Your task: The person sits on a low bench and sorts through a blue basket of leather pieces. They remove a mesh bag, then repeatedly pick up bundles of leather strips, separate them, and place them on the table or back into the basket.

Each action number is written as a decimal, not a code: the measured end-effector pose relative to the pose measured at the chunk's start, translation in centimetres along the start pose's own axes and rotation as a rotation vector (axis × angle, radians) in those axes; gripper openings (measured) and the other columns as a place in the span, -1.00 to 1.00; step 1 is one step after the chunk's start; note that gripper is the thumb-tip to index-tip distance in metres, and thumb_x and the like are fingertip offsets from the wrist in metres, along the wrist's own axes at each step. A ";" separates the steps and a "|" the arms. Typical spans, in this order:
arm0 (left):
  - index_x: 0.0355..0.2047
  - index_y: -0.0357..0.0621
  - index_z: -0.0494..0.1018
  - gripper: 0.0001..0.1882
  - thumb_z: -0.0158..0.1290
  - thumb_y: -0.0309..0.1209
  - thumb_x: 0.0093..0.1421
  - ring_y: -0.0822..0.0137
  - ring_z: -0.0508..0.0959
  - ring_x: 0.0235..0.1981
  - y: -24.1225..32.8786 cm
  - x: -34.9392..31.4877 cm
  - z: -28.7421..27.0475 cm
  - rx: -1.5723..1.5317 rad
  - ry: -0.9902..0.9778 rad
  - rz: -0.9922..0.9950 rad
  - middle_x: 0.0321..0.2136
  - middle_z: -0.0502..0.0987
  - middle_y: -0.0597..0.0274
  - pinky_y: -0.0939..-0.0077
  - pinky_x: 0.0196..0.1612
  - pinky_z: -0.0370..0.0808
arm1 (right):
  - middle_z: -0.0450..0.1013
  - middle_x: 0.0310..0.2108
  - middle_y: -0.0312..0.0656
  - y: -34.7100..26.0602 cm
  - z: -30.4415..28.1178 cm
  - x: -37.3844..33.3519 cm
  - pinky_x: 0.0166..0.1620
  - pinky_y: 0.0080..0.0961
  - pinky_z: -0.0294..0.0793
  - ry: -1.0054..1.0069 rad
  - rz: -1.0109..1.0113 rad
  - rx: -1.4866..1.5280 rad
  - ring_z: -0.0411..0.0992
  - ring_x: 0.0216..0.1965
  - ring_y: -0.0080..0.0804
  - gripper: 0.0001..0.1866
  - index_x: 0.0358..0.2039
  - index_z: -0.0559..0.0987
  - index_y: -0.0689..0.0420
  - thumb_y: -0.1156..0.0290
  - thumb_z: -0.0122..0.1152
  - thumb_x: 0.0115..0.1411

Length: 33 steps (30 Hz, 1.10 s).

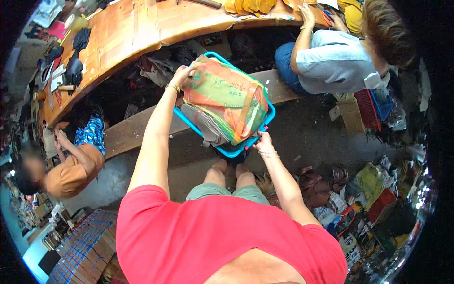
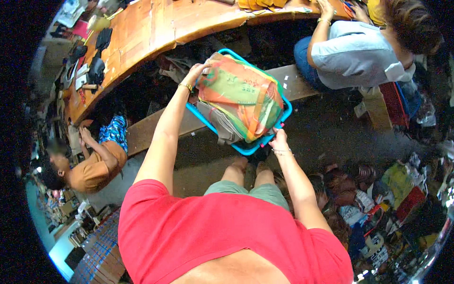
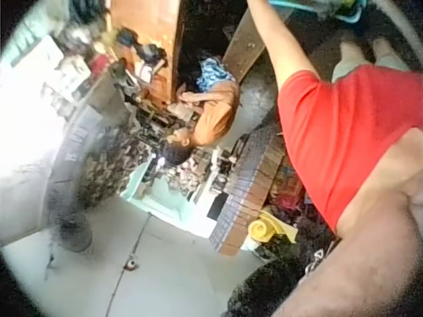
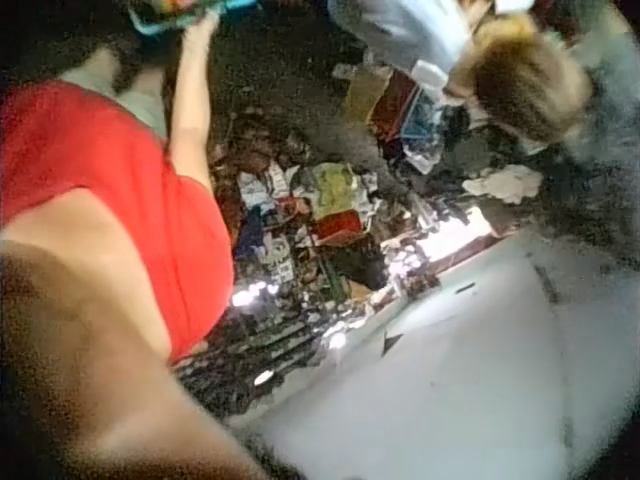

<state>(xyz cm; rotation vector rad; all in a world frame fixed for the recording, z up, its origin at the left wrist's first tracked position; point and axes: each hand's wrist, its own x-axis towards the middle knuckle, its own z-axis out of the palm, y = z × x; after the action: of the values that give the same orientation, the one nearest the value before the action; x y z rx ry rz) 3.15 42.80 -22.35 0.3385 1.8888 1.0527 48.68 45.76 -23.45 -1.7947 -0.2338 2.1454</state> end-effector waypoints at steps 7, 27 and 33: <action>0.07 -0.08 0.34 -0.22 0.16 0.14 -0.07 0.06 0.48 -0.07 2.3 -1.7 2.1 0.260 0.063 -0.021 -0.04 0.44 -0.03 0.08 -0.05 0.41 | 0.28 -0.62 -0.28 0.9 -1.4 2.8 -0.56 -0.16 0.36 0.070 -0.230 -0.066 0.29 -0.60 -0.33 -0.82 -0.62 0.34 0.07 0.48 0.01 0.12; -0.10 -0.23 0.27 -0.76 -0.13 -0.53 0.20 0.34 0.40 -0.47 -15.1 -11.6 6.8 -0.357 0.433 -0.139 -0.45 0.36 0.23 0.35 -0.43 0.41 | 0.41 -0.29 -0.05 0.9 -0.5 -0.6 -0.57 -0.06 0.61 0.294 -0.429 -0.670 0.50 -0.33 -0.08 -0.74 -0.21 0.30 0.13 0.41 0.17 0.16; -0.09 -0.25 0.29 -0.75 -0.08 -0.50 0.21 0.29 0.48 -0.49 -12.3 -7.7 3.4 -0.027 0.319 0.115 -0.48 0.43 0.14 0.31 -0.47 0.44 | 0.35 -0.11 -0.05 4.4 -0.5 -0.8 -0.36 0.08 0.64 -0.023 -0.195 -0.401 0.48 -0.23 0.01 -0.73 -0.03 0.23 0.11 0.43 -0.02 0.30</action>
<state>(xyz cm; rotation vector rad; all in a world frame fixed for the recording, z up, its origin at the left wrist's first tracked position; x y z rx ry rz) 12.34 32.68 -28.17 0.2785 2.1546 1.2684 48.64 41.34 -24.22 -1.8560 -0.8616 2.0871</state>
